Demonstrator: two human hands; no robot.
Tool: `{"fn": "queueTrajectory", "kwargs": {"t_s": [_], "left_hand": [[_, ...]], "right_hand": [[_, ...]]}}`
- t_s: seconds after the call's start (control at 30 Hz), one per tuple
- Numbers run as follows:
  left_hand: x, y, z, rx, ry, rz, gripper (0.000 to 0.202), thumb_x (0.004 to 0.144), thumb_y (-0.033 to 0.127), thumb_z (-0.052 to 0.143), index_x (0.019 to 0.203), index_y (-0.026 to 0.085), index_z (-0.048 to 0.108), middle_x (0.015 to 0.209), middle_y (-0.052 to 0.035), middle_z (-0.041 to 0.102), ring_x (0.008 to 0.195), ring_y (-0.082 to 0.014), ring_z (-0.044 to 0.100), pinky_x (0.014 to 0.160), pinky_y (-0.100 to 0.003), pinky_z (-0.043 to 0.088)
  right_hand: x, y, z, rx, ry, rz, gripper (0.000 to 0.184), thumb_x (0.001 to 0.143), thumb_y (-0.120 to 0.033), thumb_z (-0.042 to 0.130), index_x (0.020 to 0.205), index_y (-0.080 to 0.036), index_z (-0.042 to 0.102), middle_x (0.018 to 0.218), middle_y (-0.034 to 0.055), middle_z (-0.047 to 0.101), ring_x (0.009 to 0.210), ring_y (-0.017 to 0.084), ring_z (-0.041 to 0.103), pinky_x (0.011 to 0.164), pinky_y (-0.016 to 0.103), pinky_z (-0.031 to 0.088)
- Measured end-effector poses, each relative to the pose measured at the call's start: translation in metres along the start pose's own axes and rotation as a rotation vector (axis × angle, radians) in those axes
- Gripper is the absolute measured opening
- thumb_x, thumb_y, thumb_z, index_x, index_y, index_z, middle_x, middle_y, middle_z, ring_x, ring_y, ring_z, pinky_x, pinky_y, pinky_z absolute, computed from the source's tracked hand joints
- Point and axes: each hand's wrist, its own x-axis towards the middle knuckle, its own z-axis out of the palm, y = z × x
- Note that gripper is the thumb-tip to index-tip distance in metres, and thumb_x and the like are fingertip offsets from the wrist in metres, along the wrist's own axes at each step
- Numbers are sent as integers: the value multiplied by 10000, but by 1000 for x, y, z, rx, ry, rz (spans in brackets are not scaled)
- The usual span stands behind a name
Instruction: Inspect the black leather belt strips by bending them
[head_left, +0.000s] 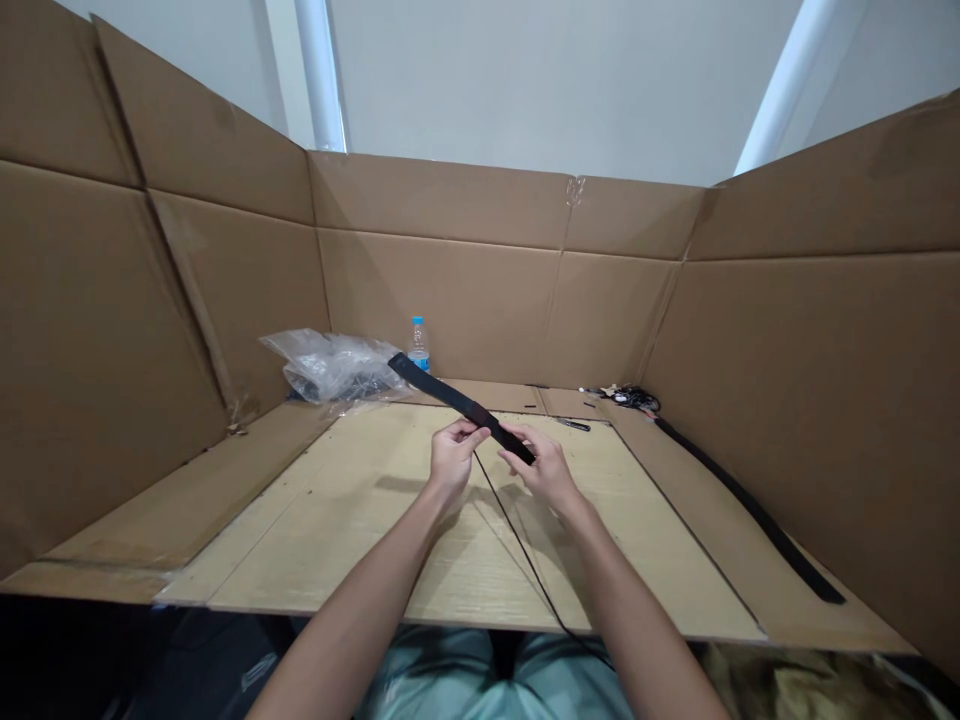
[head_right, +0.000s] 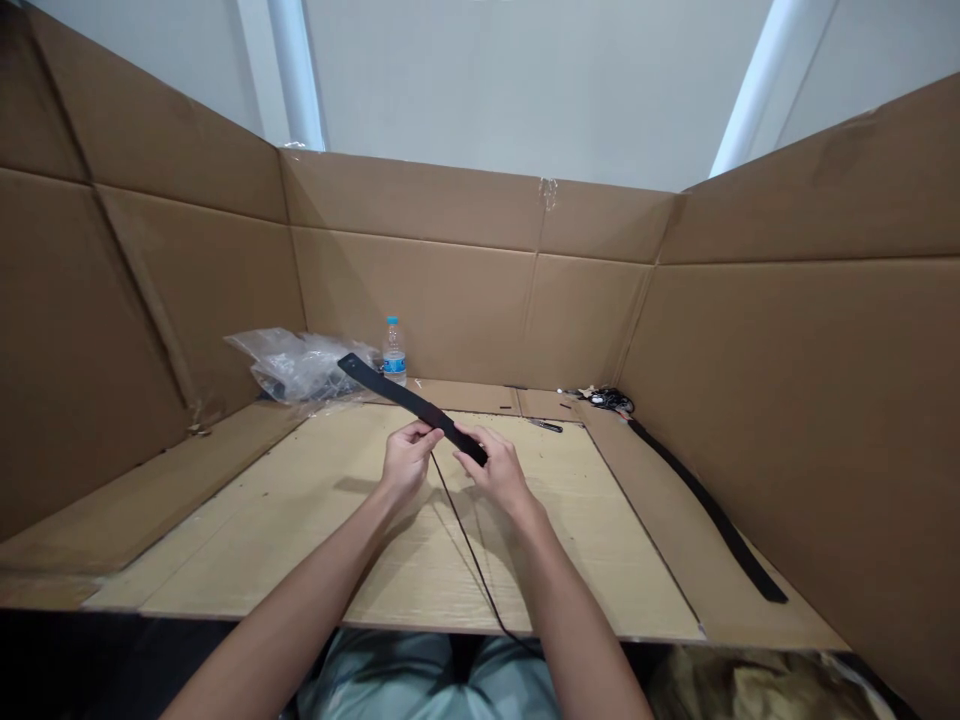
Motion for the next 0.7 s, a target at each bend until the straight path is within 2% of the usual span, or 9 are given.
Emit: {"fn": "queueTrajectory", "kwargs": {"t_s": [0.07,0.1,0.23,0.4,0.5,0.6,0.7], "left_hand": [[0,-1,0,-23,2,-2,274,497,289,838,543,145,609,568,8,569,591,-102,503,660,-249,397],[-1,0,0,-33,5,-6,276,495,286,840,543,145,608,567,10,564,590,-100,498,653,-246,393],[-3,2,3,-103,4,-48,314,459,288,857,537,141,591,567,19,543,572,-83,474,619,-231,377],[-6,5,8,-140,11,-71,336,445,288,866,540,142,579,561,33,516,560,-74,457,604,-226,376],[-9,4,9,-135,15,-70,315,461,270,860,549,145,584,566,32,513,582,-83,468,628,-235,387],[-10,4,10,-127,2,-85,302,480,278,855,572,145,600,561,32,506,594,-88,469,630,-236,382],[-11,5,11,-148,2,-93,315,480,300,858,577,144,603,553,35,498,580,-84,453,614,-234,372]], "right_hand": [[1,1,1,13,-9,70,432,821,-312,631,1233,-200,563,946,64,641,554,119,601,533,257,498],[1,1,1,-3,5,75,415,811,-323,643,1199,-190,580,928,63,637,564,122,597,527,253,489],[3,-4,-1,-95,63,11,229,808,-344,651,948,-164,638,873,78,646,730,174,605,639,284,493],[1,-9,-4,-78,76,10,177,862,-337,581,886,-162,594,781,67,632,681,171,597,642,291,483],[1,-11,-4,-145,99,-29,133,866,-303,566,835,-173,565,775,75,635,704,187,607,661,300,484],[3,-14,-5,-174,78,-96,68,869,-241,540,880,-180,567,870,92,671,776,198,636,707,299,497],[6,-17,-6,-177,12,-130,199,879,-196,514,1070,-179,565,949,88,690,784,187,663,712,288,518]]}}
